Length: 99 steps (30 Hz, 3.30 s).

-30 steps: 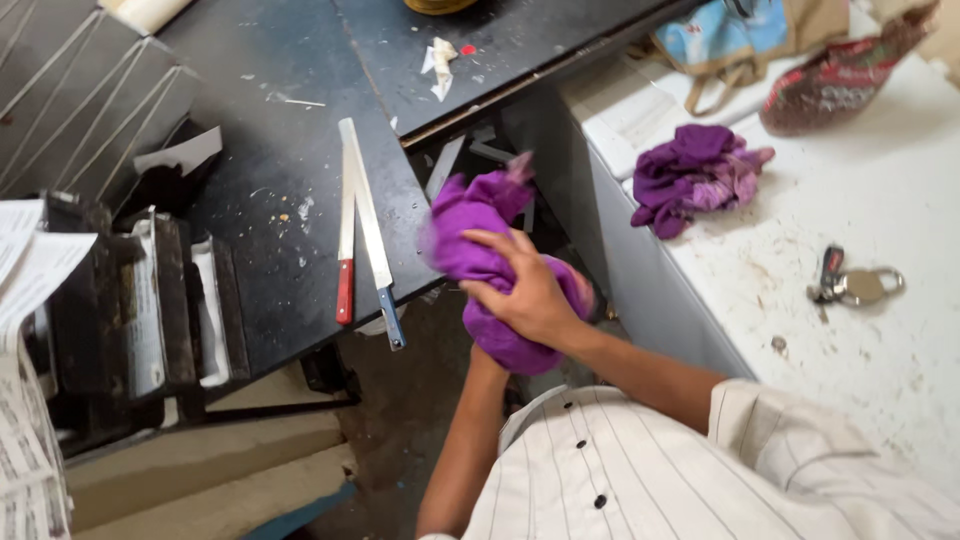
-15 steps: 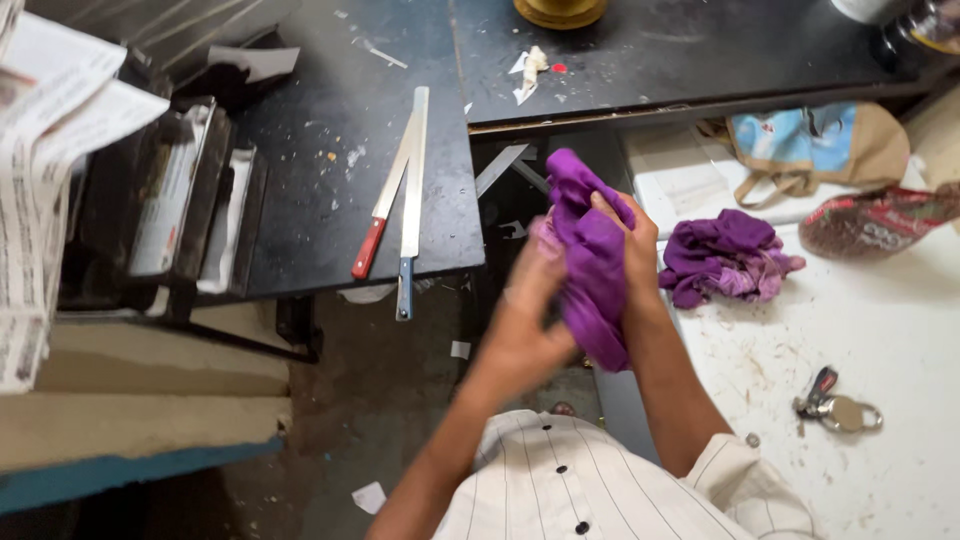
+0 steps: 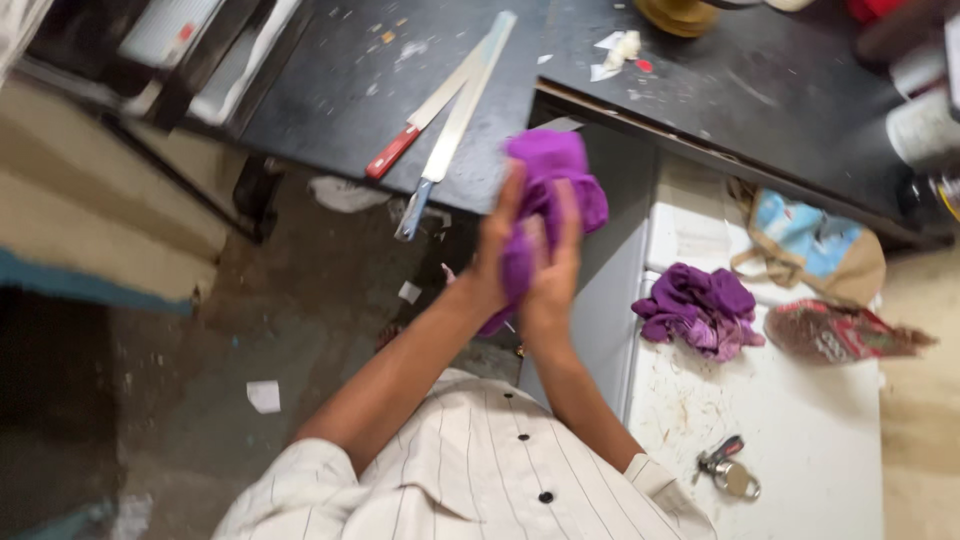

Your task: The person cleans a metal saw blade and a knife by wiping them with a purple cloth, rinsing them in a bucket of red liquid, and drying them. They also wipe down a countertop and handle a lock and key.

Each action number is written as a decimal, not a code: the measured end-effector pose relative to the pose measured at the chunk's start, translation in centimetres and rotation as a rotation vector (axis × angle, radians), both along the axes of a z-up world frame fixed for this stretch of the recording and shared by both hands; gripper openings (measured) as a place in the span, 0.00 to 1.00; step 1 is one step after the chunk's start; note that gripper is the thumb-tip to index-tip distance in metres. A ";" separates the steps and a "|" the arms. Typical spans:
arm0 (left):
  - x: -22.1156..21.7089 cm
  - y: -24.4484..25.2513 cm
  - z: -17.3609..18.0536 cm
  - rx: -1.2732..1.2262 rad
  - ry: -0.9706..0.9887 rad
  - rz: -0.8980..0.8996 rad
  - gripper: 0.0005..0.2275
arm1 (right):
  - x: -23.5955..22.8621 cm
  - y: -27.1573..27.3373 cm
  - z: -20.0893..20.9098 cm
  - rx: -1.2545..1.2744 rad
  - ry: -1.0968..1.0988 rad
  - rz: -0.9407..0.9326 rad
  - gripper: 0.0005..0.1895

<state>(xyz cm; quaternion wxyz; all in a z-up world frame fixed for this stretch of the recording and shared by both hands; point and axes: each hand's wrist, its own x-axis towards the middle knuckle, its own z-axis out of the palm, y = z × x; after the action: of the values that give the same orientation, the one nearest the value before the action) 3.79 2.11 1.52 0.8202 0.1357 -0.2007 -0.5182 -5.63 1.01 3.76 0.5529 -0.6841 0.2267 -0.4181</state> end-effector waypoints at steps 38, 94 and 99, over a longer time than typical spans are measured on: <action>-0.3 5.6 0.6 0.448 -0.495 -0.380 0.10 | -5.6 -7.3 -0.9 0.882 -0.148 0.355 0.18; 1.8 10.4 2.4 0.882 -1.348 -0.288 0.19 | -8.0 -15.1 -4.3 1.108 -0.586 -0.132 0.15; -0.6 5.1 -0.7 0.907 -1.387 -0.112 0.24 | -3.3 -5.7 -6.7 1.219 -0.255 -0.003 0.16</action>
<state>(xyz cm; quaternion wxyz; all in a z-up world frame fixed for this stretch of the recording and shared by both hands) 3.16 7.21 0.78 0.3490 0.7318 -0.4389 -0.3873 -8.90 -4.68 -2.96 0.8661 -0.1898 0.3580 -0.2926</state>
